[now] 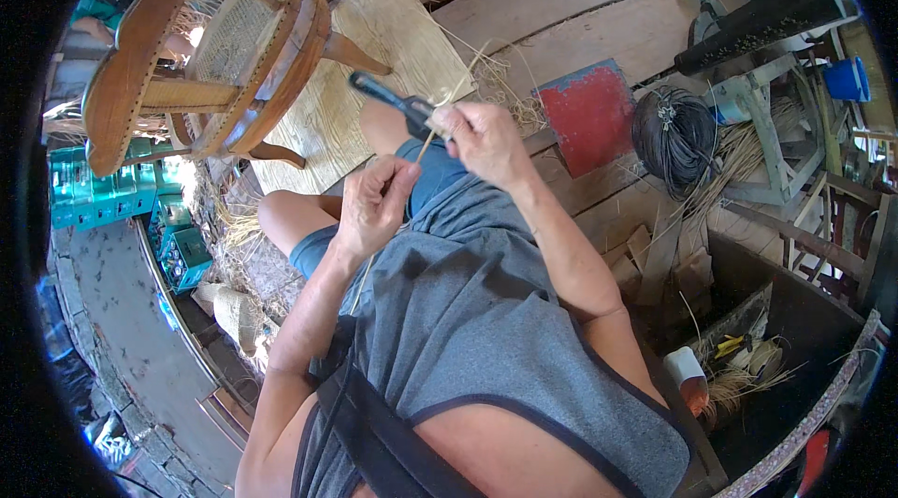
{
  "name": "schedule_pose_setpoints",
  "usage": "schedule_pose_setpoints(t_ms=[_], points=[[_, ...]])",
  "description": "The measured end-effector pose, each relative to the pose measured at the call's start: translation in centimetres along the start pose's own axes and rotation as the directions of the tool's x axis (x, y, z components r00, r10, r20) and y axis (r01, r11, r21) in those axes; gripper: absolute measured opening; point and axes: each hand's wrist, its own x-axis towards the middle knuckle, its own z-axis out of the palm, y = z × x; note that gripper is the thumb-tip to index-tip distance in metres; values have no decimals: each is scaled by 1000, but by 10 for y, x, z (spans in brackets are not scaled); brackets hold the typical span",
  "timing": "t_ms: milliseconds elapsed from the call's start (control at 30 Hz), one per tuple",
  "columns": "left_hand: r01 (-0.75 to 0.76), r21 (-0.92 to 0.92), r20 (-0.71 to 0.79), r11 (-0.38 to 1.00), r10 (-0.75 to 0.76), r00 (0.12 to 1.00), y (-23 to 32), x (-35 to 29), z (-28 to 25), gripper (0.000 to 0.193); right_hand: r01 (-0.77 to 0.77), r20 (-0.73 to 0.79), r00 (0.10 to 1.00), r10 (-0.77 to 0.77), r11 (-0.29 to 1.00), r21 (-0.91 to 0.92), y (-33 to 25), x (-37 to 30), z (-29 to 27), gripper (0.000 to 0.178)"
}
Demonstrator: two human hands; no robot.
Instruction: Preparing and splitting natural reed/cane fibers using a hand blade to weave a wooden chair.
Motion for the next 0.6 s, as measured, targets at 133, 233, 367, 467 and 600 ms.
schedule_pose_setpoints(t_ms=[133, 233, 367, 467, 600], points=[[0, -8, -9, 1000, 0, 1000, 0, -18, -11, 17, -58, 168, 985, 49, 997, 51, 4, 6, -4, 34], [28, -13, -14, 1000, -28, 1000, 4, -32, -21, 18, -99, 174, 983, 67, 978, 183, -5, 9, 0, 33], [68, -77, -8, 995, -68, 998, 9, -62, -34, 17, -95, 128, 989, 69, 972, 214, -9, 19, -14, 35], [85, -40, -1, 996, -85, 996, 20, -76, -48, 15, -70, 88, 995, 49, 965, 254, -12, 30, -25, 33], [95, 10, 13, 995, -95, 995, 32, -100, -65, 13, -54, 168, 986, 20, 979, 198, -17, 42, -39, 33]])
